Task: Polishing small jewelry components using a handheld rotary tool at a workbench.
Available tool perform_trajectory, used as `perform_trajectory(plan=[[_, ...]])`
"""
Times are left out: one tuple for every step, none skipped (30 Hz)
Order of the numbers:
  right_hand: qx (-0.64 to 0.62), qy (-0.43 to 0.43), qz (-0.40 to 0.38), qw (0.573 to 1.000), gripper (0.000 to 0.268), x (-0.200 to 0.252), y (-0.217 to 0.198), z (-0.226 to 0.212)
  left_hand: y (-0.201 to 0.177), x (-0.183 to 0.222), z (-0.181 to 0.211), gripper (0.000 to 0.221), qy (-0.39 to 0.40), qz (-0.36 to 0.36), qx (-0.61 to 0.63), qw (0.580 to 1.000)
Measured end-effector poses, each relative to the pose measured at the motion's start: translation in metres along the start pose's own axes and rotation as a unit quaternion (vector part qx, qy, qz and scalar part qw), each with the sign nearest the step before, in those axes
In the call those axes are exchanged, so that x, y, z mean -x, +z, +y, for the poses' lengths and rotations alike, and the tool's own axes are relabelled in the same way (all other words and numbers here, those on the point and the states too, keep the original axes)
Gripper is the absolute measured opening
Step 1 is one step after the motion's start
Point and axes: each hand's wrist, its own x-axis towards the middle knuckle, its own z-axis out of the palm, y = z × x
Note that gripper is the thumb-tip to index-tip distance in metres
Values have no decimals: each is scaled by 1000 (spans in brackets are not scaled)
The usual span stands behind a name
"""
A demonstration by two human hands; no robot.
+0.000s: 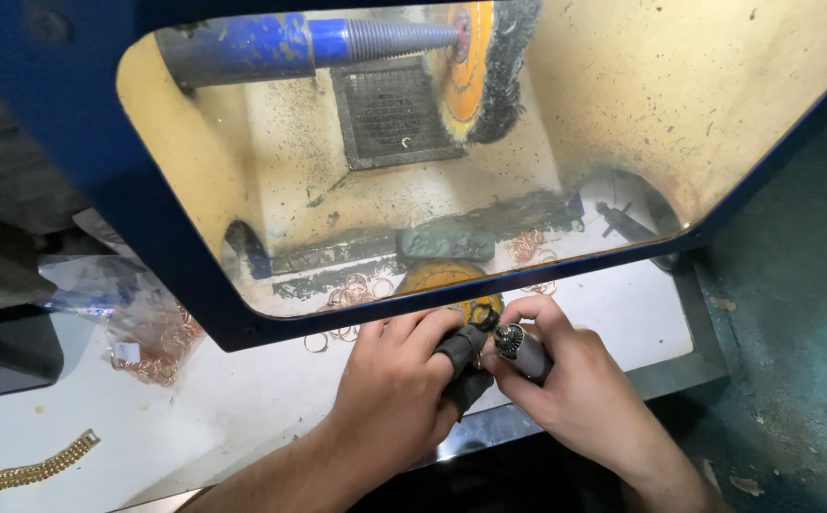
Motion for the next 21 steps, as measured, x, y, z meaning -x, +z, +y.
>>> perform_trajectory(plan=[[0,1,1,1000,35,-1,0,1,-1,-1,0,27,1,0,1,1000],[1,-18,5,1000,37,0,1,2,0,-1,0,28,1,-3,1,1000],[2,-36,9,999,40,0,1,4,0,-2,-1,28,1,-5,2,1000],[3,-35,12,999,40,0,-1,3,-1,-4,1,28,4,-5,4,1000],[-7,-22,11,1000,38,0,-2,2,-3,-5,2,30,-3,-4,12,1000],[-17,-11,9,1000,36,0,-3,0,-5,-7,3,32,-11,-2,19,1000],[-17,-11,11,1000,36,1,-3,3,-3,-6,5,32,-8,-2,19,1000],[11,-6,9,1000,37,0,-3,5,-3,-6,6,32,-12,-1,18,1000],[39,0,6,999,37,-2,-3,6,-4,-6,6,31,-15,1,16,1000],[36,0,4,999,37,-1,-2,5,-3,-4,6,31,-17,-2,14,1000],[40,-5,-1,999,37,-1,-2,5,-2,-2,6,35,-16,-1,13,1000],[46,-10,-4,999,36,0,-3,5,-1,-3,6,40,-13,2,13,1000],[44,-10,-3,999,36,-2,-5,3,-2,-5,6,40,-11,1,12,1000],[47,-12,-10,999,37,-2,-6,1,-3,-6,6,33,-10,7,12,1000],[50,-15,-18,998,37,-2,-7,0,-3,-6,6,26,-8,12,13,1000],[50,-15,-16,999,37,-1,-8,-2,-3,-6,5,26,-6,13,12,1000],[43,-14,-24,999,41,-1,-9,-3,-3,-6,5,28,-7,7,11,1000],[37,-13,-36,999,44,0,-9,-4,-2,-4,4,30,-11,1,11,1000],[38,-13,-37,998,44,-1,-10,-4,-1,-5,3,30,-13,2,11,1000],[53,-11,-35,998,42,-1,-9,-2,0,-3,2,31,-7,1,6,1000],[67,-9,-32,997,40,-1,-9,-1,1,-2,1,33,-2,0,1,1000]])
